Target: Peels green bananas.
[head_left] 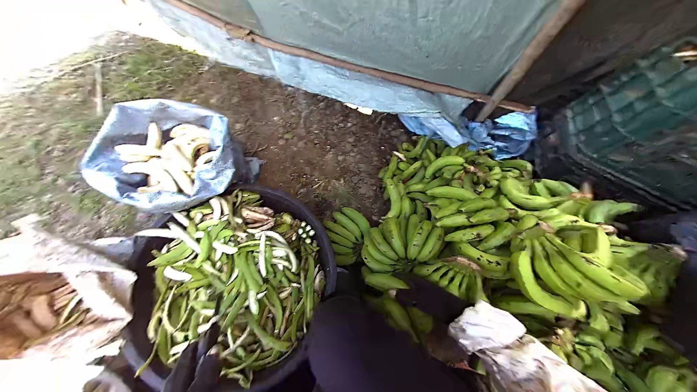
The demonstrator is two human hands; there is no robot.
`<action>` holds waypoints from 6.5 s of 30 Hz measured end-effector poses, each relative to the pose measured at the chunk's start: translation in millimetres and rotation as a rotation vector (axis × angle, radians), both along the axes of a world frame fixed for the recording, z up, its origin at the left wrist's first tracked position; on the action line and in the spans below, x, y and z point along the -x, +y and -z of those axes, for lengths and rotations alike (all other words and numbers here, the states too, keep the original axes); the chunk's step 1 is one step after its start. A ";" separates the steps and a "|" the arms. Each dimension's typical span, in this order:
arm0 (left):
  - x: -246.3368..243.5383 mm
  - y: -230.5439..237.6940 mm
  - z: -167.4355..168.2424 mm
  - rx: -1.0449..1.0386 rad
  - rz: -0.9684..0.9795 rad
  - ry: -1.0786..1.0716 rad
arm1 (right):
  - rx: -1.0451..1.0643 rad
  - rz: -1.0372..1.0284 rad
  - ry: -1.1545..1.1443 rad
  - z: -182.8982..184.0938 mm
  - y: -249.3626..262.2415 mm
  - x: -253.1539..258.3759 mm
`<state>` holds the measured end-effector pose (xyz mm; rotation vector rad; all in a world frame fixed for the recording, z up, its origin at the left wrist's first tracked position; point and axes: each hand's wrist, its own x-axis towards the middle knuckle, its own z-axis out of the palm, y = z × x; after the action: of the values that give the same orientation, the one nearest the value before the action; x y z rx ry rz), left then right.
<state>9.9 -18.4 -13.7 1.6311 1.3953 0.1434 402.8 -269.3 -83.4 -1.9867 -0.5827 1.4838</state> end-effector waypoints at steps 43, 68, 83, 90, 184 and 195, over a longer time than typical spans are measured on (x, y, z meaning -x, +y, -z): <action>42.7 20.0 -9.8 -0.220 -0.525 -0.406 | -0.543 -1.334 -0.858 7.9 328.4 162.5; -51.7 -38.8 60.6 0.145 -0.592 -0.454 | -0.127 -0.089 -0.038 37.5 276.5 189.8; -71.5 -24.8 84.5 0.176 -0.578 -0.168 | -0.056 -0.060 0.083 33.8 288.7 179.9; -70.5 -22.3 89.6 0.203 -0.554 -0.121 | -0.075 -0.019 0.077 37.3 290.1 185.5; -52.8 0.4 25.9 0.150 0.119 0.381 | -0.126 -0.275 -0.523 3.0 294.7 70.2; 6.4 44.7 6.9 -0.398 -0.345 -0.292 | 0.095 -0.297 -0.495 2.9 361.3 182.5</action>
<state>3.4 26.3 -20.7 1.5842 1.4671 0.8730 220.3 91.9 -86.2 -2.4433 -1.0695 1.1882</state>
